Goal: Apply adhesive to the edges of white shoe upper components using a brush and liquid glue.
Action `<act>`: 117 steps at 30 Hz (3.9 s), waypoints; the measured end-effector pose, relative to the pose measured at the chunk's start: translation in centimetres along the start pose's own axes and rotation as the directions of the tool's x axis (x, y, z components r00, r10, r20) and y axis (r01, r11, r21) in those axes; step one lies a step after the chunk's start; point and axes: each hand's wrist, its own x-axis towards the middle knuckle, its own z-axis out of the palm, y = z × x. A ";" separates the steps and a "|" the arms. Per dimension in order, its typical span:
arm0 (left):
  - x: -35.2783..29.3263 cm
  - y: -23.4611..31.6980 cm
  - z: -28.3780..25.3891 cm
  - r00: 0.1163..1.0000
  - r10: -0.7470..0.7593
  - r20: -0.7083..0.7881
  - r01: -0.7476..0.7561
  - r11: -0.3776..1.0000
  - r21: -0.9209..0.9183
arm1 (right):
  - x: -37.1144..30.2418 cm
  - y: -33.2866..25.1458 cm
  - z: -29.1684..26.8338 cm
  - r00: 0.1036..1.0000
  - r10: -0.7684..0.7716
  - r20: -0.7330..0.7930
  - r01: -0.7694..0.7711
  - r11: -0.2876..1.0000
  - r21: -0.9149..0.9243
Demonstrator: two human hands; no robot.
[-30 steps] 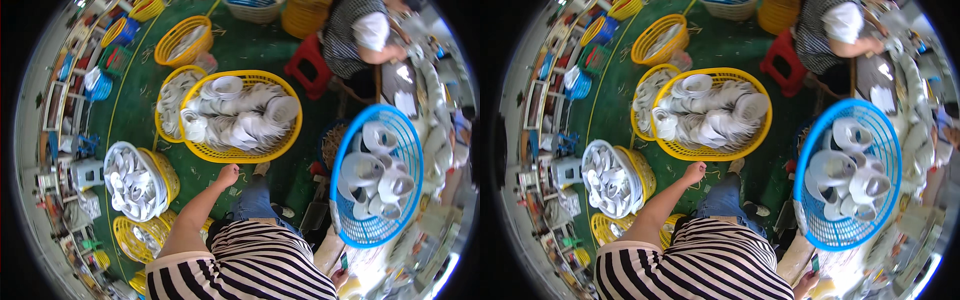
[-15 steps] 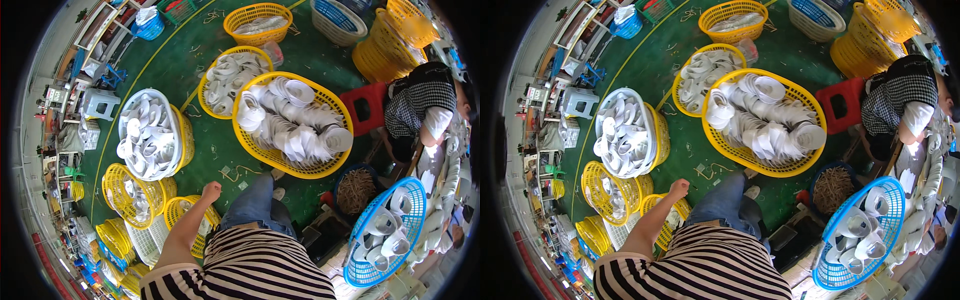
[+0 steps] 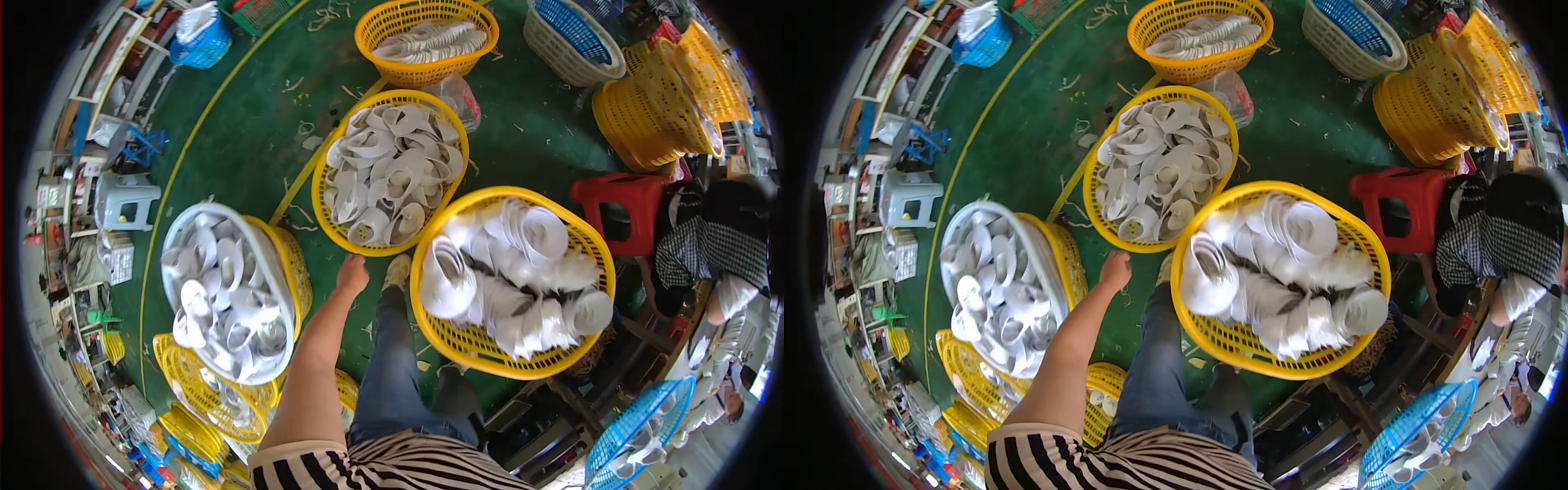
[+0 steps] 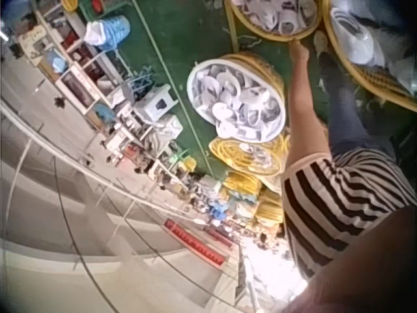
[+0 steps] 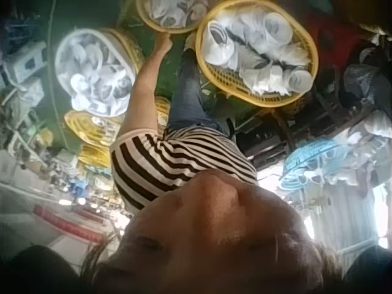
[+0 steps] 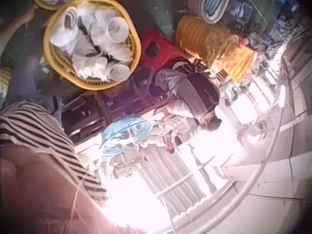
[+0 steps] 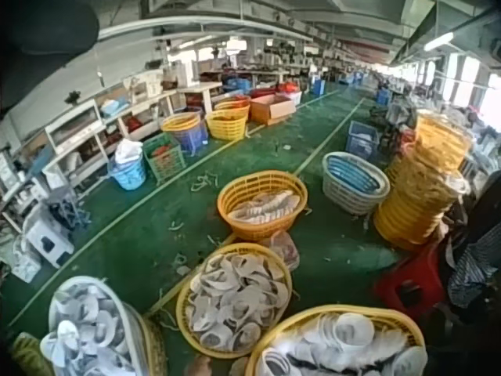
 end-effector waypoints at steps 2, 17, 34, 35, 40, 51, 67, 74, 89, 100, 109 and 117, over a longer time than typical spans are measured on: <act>7.5 1.2 0.6 0.989 0.030 0.148 -0.038 0.998 0.050 | -2.1 -1.7 -0.3 0.995 -0.055 -0.081 0.051 0.997 -0.050; 21.3 4.7 -2.3 0.868 0.355 -0.348 -0.450 0.859 -0.245 | -10.1 -2.0 -13.6 0.864 -0.025 -0.503 -0.014 0.997 -0.073; -27.2 40.0 -12.1 0.332 0.932 -0.144 -0.784 0.187 -0.592 | -8.1 25.4 -32.9 0.827 0.461 -0.321 0.035 0.528 0.848; -31.1 41.0 -10.7 0.366 0.928 -0.067 -0.642 0.200 -0.741 | -7.0 25.7 -33.3 0.849 0.440 -0.293 0.033 0.509 0.860; -44.6 45.2 -6.0 0.211 0.948 0.239 -0.549 0.317 -0.774 | -3.6 22.0 -33.0 0.924 0.268 -0.273 -0.008 0.728 0.685; -63.3 59.0 1.3 -0.303 0.928 0.218 -0.722 -0.075 -0.687 | 8.6 22.7 -29.8 0.791 -0.521 -0.320 0.479 0.853 -0.207; -76.1 68.3 10.8 -0.788 0.587 0.183 -0.555 -0.550 -0.625 | 14.2 11.2 -32.9 0.926 0.058 0.373 -0.351 0.500 0.792; -78.5 66.7 6.3 -0.424 0.899 0.107 -0.656 -0.224 -0.720 | 17.2 9.8 -32.8 0.897 -0.041 0.440 -0.427 0.177 0.887; -76.4 69.2 10.4 -0.587 0.262 0.766 -0.004 0.945 -0.327 | 14.5 10.2 -33.2 0.798 -0.086 0.597 -0.533 0.362 0.765; -76.1 69.5 12.3 -0.485 0.279 0.829 -0.017 0.944 -0.328 | 8.3 42.4 -41.3 0.846 0.091 -0.525 -0.361 0.822 -0.441; -80.5 69.3 10.9 -0.466 0.343 0.816 -0.027 0.916 -0.400 | 7.7 43.3 -41.6 0.879 0.121 -0.461 -0.344 0.831 -0.437; -86.2 68.9 9.5 -0.471 0.434 0.768 -0.085 0.844 -0.529 | 4.7 28.9 -46.1 0.843 0.537 0.029 -0.292 0.411 0.863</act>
